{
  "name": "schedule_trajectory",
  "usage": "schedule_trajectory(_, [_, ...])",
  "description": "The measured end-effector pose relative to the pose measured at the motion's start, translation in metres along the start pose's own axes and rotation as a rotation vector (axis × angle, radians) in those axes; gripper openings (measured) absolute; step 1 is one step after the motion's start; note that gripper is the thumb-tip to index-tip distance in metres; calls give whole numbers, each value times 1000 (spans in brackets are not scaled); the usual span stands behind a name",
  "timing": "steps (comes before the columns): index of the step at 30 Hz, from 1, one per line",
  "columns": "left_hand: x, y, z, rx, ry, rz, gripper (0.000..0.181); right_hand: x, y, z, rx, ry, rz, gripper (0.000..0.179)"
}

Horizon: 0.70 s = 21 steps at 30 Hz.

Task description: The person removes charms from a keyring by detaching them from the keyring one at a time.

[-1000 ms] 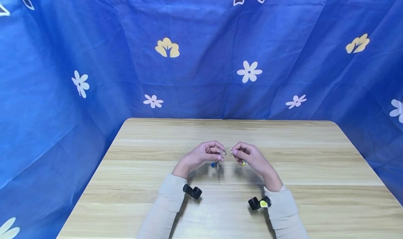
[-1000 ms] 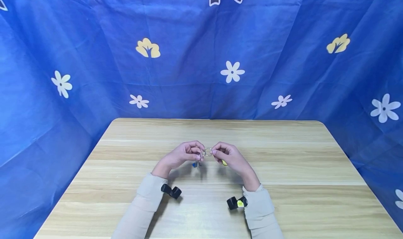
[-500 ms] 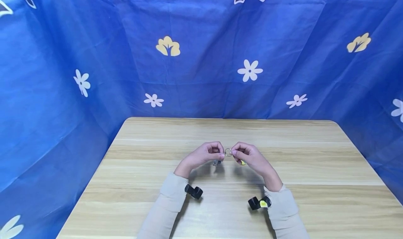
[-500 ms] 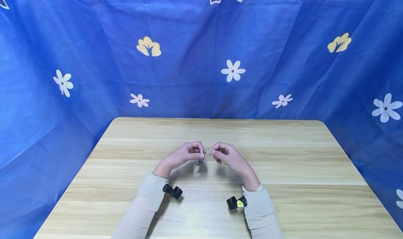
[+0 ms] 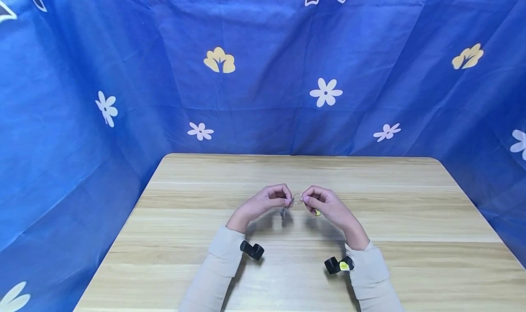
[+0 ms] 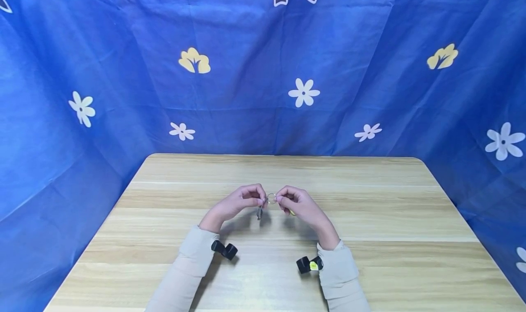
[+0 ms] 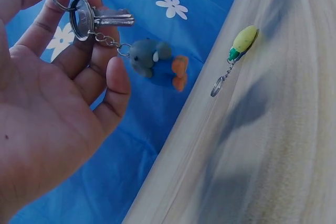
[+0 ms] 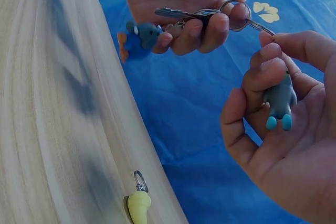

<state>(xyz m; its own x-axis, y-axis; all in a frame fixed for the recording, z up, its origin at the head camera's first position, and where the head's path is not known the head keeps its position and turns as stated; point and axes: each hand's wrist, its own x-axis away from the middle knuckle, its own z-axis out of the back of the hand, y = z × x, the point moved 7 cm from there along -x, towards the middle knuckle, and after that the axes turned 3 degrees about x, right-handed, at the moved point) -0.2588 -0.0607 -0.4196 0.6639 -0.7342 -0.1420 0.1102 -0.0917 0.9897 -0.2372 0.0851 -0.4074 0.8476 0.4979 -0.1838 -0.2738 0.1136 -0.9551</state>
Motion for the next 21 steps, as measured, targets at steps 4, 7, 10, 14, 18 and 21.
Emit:
schedule_trajectory(4, [1, 0, 1, -4, -5, 8, 8, 0, 3, 0, 28, 0, -36, 22])
schedule_trajectory(7, [1, 1, 1, -2, 1, 24, 7, 0, 5, -1, 59, -7, -68, 23])
schedule_trajectory(10, [2, 3, -1, 2, -5, 27, 5, 0, 5, -3, 101, -19, -85, 21])
schedule_trajectory(14, [2, 3, -2, 5, -23, 32, 6, -1, 2, -5, 113, -50, -74, 19])
schedule_trajectory(18, [1, 3, -3, -10, -51, 25, 8, -2, 6, -5, 117, -63, -51, 19])
schedule_trajectory(21, [1, 4, -4, -25, -74, 14, 17, -3, 6, -4, 138, -45, -39, 18])
